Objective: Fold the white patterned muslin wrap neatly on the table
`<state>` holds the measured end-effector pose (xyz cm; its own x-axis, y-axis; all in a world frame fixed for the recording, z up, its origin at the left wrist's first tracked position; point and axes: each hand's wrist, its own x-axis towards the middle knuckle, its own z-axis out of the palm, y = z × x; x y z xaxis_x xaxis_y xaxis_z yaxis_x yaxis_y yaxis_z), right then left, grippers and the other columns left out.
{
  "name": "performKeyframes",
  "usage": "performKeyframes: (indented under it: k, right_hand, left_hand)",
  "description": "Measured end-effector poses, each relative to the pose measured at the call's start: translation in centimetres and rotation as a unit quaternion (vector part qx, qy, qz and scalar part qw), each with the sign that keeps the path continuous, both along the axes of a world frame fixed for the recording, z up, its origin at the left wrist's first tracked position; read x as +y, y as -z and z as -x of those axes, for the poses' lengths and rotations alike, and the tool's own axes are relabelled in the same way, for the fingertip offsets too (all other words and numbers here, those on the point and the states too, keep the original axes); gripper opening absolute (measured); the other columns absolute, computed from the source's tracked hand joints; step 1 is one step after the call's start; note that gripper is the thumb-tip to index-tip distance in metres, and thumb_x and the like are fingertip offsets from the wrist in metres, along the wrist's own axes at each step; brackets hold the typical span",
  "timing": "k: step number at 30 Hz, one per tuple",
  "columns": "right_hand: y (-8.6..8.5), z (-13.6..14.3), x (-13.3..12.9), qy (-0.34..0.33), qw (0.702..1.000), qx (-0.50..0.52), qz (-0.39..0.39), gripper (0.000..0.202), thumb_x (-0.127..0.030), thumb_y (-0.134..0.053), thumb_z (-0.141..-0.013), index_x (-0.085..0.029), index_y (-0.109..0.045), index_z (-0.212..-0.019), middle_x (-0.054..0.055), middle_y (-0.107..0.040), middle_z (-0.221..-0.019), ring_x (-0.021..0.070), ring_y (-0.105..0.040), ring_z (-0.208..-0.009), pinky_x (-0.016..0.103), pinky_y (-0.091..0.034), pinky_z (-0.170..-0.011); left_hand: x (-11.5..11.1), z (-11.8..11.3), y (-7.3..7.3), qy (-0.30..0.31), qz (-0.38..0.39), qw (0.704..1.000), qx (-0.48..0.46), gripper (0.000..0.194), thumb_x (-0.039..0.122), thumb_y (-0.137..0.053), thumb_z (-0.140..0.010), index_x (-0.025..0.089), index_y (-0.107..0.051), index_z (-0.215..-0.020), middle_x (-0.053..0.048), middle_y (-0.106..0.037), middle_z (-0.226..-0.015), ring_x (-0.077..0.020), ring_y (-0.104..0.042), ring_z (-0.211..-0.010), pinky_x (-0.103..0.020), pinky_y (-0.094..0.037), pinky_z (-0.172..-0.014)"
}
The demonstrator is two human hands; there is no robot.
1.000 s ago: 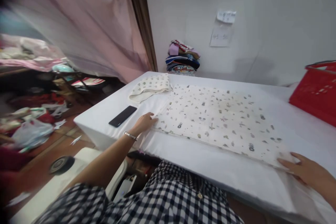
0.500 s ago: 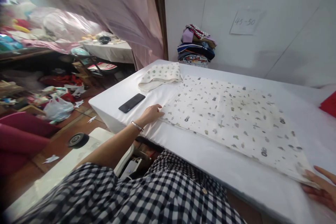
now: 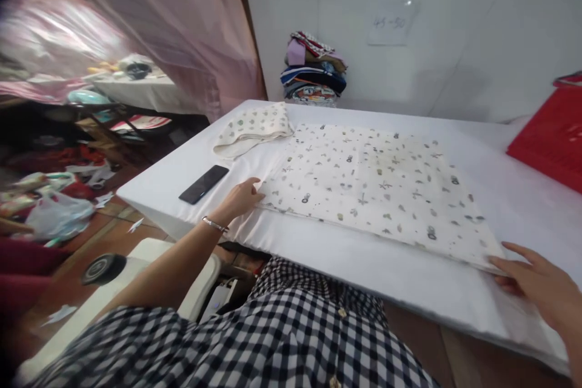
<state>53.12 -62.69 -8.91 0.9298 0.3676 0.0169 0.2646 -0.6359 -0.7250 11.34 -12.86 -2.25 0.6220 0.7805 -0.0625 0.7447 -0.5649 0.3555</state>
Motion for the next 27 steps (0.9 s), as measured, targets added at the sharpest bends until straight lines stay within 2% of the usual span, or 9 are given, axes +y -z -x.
performKeyframes:
  k: [2, 3, 5, 6, 8, 10, 15, 20, 27]
  right_hand:
    - [-0.8, 0.6, 0.7, 0.039, 0.997, 0.027, 0.061, 0.054, -0.053, -0.070, -0.060, -0.024, -0.067, -0.106, 0.020, -0.064, -0.061, 0.0259, -0.060, -0.045, 0.049, -0.044, -0.053]
    - [-1.4, 1.3, 1.2, 0.038, 0.992, -0.011, 0.117, 0.055, -0.050, -0.069, -0.062, -0.022, -0.067, -0.110, 0.022, -0.066, -0.068, 0.0281, -0.062, -0.051, 0.050, -0.044, -0.054]
    - [-2.8, 3.2, 2.6, 0.026, 0.959, -0.183, 0.214, 0.054, -0.048, -0.061, -0.071, -0.016, -0.066, -0.114, 0.029, -0.066, -0.092, 0.0361, -0.064, -0.072, 0.054, -0.043, -0.060]
    - [-3.4, 4.5, 3.6, -0.009, 0.939, -0.260, 0.223, 0.051, -0.046, -0.055, -0.077, -0.015, -0.065, -0.117, 0.030, -0.063, -0.104, 0.0382, -0.063, -0.087, 0.054, -0.045, -0.066]
    - [-4.2, 7.2, 5.9, -0.119, 0.918, -0.335, 0.177, 0.044, -0.040, -0.046, -0.087, -0.014, -0.062, -0.119, 0.025, -0.062, -0.114, 0.0351, -0.058, -0.105, 0.051, -0.047, -0.084]
    - [-4.5, 9.6, 8.4, -0.217, 0.907, -0.341, 0.114, 0.035, -0.040, -0.046, -0.092, -0.019, -0.062, -0.115, 0.017, -0.064, -0.113, 0.0296, -0.058, -0.106, 0.044, -0.048, -0.090]
    - [-4.0, 12.6, 12.8, -0.371, 0.875, -0.309, 0.024, 0.026, -0.036, -0.047, -0.094, -0.024, -0.067, -0.105, 0.009, -0.066, -0.107, 0.0234, -0.061, -0.098, 0.040, -0.052, -0.084]
    - [-3.5, 13.0, 14.3, -0.389, 0.858, -0.330, 0.053, 0.024, -0.029, -0.047, -0.095, -0.020, -0.069, -0.102, 0.011, -0.066, -0.105, 0.0251, -0.060, -0.096, 0.044, -0.051, -0.082]
    - [-3.1, 13.7, 14.6, -0.355, 0.880, -0.315, 0.036, 0.026, -0.028, -0.046, -0.096, -0.021, -0.070, -0.101, 0.010, -0.067, -0.106, 0.0241, -0.060, -0.097, 0.042, -0.051, -0.082]
  left_hand:
    - [-0.2, 0.1, 0.0, -0.001, -0.048, 0.999, -0.005, 0.047, 0.030, -0.059, -0.082, 0.016, -0.053, -0.127, -0.009, -0.065, -0.107, -0.0237, -0.063, -0.094, -0.033, -0.049, -0.080]
    - [-0.5, 0.0, 0.0, 0.006, -0.086, 0.996, -0.019, 0.046, 0.031, -0.059, -0.083, 0.016, -0.054, -0.126, -0.011, -0.063, -0.113, -0.0251, -0.061, -0.098, -0.035, -0.049, -0.083]
    - [-1.3, -0.3, 0.2, 0.052, -0.162, 0.983, -0.073, 0.039, 0.029, -0.058, -0.086, 0.016, -0.056, -0.122, -0.012, -0.060, -0.119, -0.0270, -0.058, -0.106, -0.039, -0.049, -0.088]
    - [-2.0, -0.7, 0.3, 0.094, -0.187, 0.972, -0.108, 0.034, 0.029, -0.057, -0.087, 0.016, -0.058, -0.119, -0.012, -0.061, -0.118, -0.0271, -0.057, -0.107, -0.040, -0.048, -0.091]
    - [-3.4, -1.8, 0.8, 0.204, -0.197, 0.944, -0.167, 0.026, 0.028, -0.057, -0.089, 0.017, -0.061, -0.113, -0.010, -0.063, -0.112, -0.0252, -0.058, -0.105, -0.040, -0.048, -0.092]
    - [-5.1, -3.3, 1.4, 0.307, -0.174, 0.914, -0.201, 0.020, 0.027, -0.057, -0.090, 0.018, -0.063, -0.107, -0.009, -0.064, -0.107, -0.0226, -0.059, -0.102, -0.039, -0.050, -0.090]
    - [-8.3, -7.3, 2.3, 0.421, -0.141, 0.871, -0.210, 0.017, 0.024, -0.055, -0.091, 0.019, -0.066, -0.103, -0.009, -0.063, -0.105, -0.0209, -0.057, -0.099, -0.038, -0.050, -0.086]
    - [-9.6, -9.6, 2.4, 0.483, -0.137, 0.851, -0.156, 0.017, 0.023, -0.054, -0.091, 0.019, -0.066, -0.103, -0.008, -0.063, -0.103, -0.0212, -0.056, -0.096, -0.037, -0.048, -0.083]
    - [-9.7, -10.2, 3.0, 0.470, -0.129, 0.859, -0.154, 0.023, 0.028, -0.046, -0.096, 0.019, -0.068, -0.100, -0.006, -0.064, -0.097, -0.0191, -0.057, -0.091, -0.034, -0.048, -0.081]
